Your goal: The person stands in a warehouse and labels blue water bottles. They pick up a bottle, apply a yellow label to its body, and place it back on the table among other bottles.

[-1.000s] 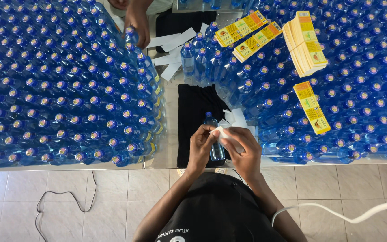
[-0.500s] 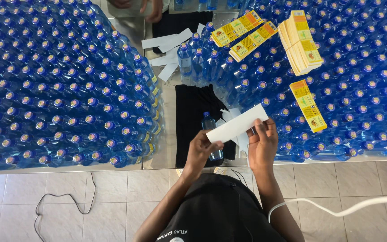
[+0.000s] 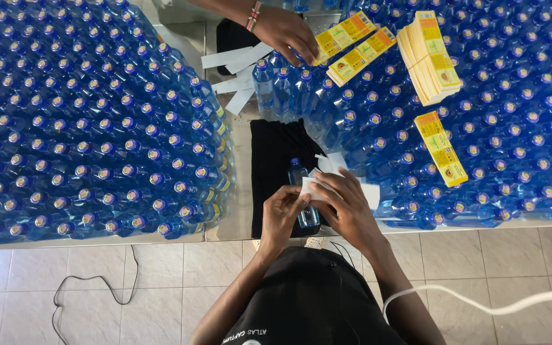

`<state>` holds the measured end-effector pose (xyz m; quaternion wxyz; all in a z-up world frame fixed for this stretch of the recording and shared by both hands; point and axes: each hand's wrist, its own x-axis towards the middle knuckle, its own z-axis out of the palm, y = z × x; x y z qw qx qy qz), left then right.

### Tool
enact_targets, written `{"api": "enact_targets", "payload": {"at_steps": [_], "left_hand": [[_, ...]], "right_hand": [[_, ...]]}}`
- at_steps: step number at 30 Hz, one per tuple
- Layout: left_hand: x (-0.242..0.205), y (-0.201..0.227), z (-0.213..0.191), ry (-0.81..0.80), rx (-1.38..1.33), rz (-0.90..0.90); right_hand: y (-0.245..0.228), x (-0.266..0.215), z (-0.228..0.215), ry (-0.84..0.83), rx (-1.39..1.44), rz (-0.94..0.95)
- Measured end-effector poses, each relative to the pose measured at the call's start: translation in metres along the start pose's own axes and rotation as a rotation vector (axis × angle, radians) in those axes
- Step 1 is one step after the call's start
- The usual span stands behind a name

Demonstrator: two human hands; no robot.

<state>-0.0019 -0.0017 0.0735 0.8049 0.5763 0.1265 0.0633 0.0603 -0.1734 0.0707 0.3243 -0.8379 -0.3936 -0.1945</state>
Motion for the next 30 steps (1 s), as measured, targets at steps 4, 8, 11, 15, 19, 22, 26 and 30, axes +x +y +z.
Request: {"api": "enact_targets", "payload": {"at_steps": [4, 8, 11, 15, 19, 22, 26, 30], "left_hand": [[0.001, 0.000, 0.001, 0.033, -0.007, 0.020], [0.004, -0.008, -0.002, 0.072, -0.006, 0.018], [0.007, -0.010, 0.000, 0.085, 0.011, 0.018], [0.010, -0.011, 0.004, 0.055, 0.022, 0.006], [0.009, 0.002, 0.010, -0.002, 0.014, -0.022], [0.013, -0.010, 0.008, -0.015, -0.013, -0.030], [0.019, -0.033, 0.003, 0.007, -0.033, -0.060], [0.030, -0.028, -0.011, 0.171, -0.121, 0.024]], "right_hand": [[-0.009, 0.000, -0.002, -0.026, 0.068, 0.107], [-0.013, -0.002, 0.006, 0.003, 0.061, 0.131], [-0.024, 0.004, -0.001, -0.013, 0.152, 0.270], [-0.026, 0.005, -0.006, 0.005, 0.388, 0.538], [-0.019, -0.002, 0.002, 0.059, 0.507, 0.681], [-0.022, 0.005, 0.002, 0.126, 0.735, 0.964], [-0.021, 0.008, 0.001, 0.323, 0.793, 0.993], [-0.006, -0.023, 0.002, 0.370, 0.680, 1.034]]}}
